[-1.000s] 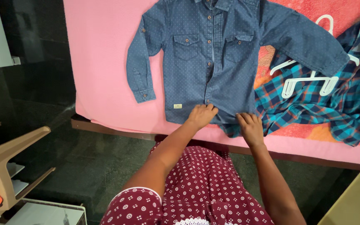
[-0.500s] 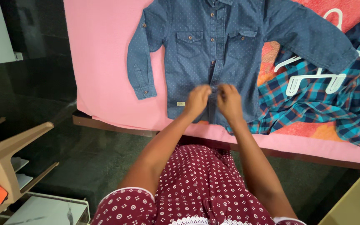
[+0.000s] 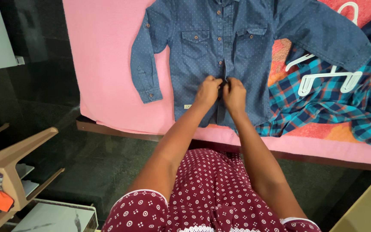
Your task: The person places a denim shirt onto a white plastic hanger, then lays it flat on a bed. They button the shirt from bottom to top, smooth the fabric, and adjust the collar and sleeves. The shirt remains on the hanger on the bed at the end.
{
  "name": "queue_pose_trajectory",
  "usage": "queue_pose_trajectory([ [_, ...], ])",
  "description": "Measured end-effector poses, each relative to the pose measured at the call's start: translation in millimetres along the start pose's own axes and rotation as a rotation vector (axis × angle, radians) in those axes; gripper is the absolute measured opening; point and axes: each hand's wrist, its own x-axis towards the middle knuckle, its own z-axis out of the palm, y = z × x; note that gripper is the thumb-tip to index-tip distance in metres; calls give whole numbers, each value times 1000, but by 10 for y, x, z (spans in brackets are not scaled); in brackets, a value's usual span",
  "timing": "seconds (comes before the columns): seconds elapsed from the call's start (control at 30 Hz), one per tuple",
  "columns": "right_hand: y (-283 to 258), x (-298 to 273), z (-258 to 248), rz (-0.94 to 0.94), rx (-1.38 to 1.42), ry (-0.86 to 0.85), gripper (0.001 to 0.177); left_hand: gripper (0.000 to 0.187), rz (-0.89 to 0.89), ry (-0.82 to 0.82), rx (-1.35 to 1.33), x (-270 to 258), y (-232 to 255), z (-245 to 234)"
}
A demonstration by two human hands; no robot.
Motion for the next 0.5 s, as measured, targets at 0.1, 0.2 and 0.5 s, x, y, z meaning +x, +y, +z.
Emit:
queue_pose_trajectory([
  [0.1,-32,17,-75,5,26,21,18,14,16,2,69,-7,74,-31],
  [0.2,-78,8,-157,139,73,-18,17,8,-21,24,19,12,89,-30],
  [0.5,-5,-154,-131,490,431,-84,15,13,19,110,-160,-34,-3,10],
])
